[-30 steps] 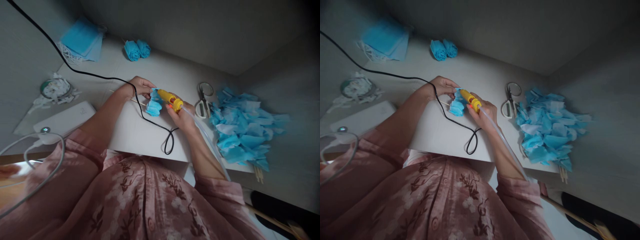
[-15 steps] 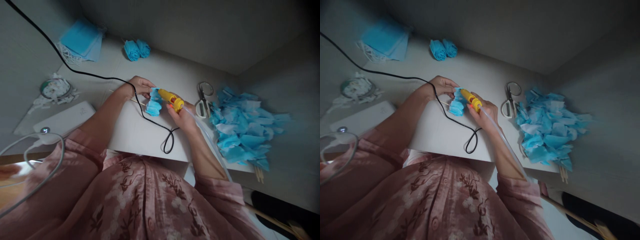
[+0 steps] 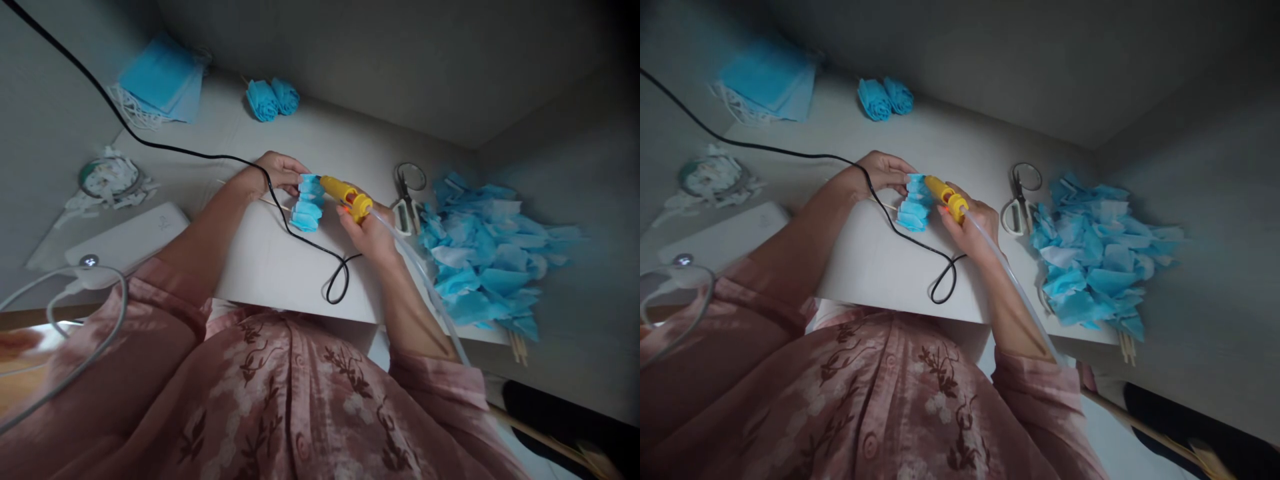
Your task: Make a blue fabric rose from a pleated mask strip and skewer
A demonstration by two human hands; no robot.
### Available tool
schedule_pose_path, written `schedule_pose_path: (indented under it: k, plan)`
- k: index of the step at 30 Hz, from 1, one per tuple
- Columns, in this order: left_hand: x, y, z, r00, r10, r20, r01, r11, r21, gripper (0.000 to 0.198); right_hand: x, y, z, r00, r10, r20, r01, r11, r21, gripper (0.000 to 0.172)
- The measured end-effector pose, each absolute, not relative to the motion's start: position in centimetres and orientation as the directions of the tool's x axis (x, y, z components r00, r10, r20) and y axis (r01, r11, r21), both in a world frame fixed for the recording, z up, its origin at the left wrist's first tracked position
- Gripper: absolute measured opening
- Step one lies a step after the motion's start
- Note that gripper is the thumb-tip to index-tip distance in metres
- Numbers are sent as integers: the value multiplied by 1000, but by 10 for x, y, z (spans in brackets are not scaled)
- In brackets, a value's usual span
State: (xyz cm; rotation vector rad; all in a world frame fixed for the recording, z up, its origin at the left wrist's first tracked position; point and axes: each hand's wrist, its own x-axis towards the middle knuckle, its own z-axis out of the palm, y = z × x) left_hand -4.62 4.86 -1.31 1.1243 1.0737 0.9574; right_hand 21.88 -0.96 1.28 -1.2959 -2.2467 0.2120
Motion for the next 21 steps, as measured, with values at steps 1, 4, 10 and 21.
schedule_pose_path:
  k: [1,4,10,21]
  plan:
    - [-46,49,-13,219,961,-169,-55,185,981,31,219,-9,13,-395,842,366,753,525,-396,55]
    - [-45,48,-11,214,960,-178,-53,194,980,29,219,-10,14,-391,846,363,734,525,-431,57]
    - [-43,46,-7,207,963,-175,-60,191,980,28,220,-11,15,-377,853,361,717,516,-469,58]
    - [-42,45,-6,194,962,-194,-58,209,976,20,223,-8,15,-367,869,332,753,487,-442,59]
